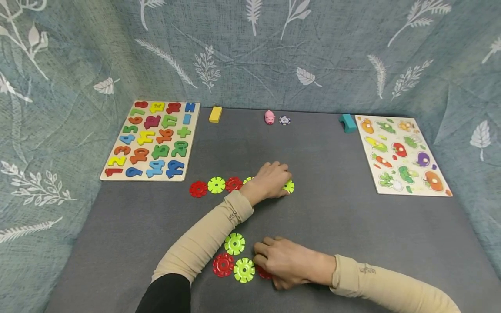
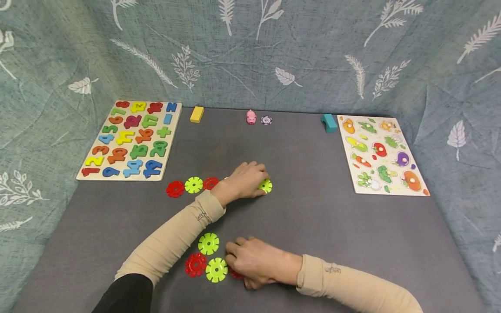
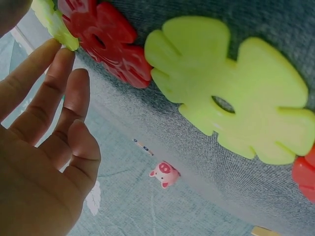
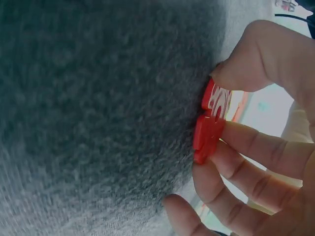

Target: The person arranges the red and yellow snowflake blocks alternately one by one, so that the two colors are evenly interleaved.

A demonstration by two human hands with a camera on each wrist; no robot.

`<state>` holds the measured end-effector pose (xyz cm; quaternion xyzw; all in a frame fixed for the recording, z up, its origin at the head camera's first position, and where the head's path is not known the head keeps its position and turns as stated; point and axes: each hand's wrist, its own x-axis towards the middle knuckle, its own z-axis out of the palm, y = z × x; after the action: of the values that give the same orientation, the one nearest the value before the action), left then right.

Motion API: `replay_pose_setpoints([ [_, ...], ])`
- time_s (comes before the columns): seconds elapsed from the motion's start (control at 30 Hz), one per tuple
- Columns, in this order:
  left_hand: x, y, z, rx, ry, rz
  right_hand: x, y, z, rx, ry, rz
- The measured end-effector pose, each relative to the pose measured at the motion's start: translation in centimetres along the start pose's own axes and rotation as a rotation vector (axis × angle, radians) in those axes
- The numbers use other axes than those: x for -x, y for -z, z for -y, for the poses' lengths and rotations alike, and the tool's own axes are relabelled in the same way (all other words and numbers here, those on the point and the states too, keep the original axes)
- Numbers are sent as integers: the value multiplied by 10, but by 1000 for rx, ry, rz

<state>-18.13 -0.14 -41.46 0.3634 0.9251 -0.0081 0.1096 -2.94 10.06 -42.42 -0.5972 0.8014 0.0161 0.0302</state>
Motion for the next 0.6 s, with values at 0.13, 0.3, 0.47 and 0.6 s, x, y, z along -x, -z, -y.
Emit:
replay_pose_setpoints([
  [0.13, 0, 0, 0, -7, -1, -6, 2, 0, 0, 13, 6, -7],
  [0.3, 1, 0, 0, -8, 0, -10, 6, 1, -2, 1, -7, -36],
  [0.47, 2, 0, -1, -7, 7, -7, 14, 2, -10, -49, -31, -64],
  [0.6, 1, -1, -1, -6, 9, -13, 24, 3, -22, -52, -76, -96],
])
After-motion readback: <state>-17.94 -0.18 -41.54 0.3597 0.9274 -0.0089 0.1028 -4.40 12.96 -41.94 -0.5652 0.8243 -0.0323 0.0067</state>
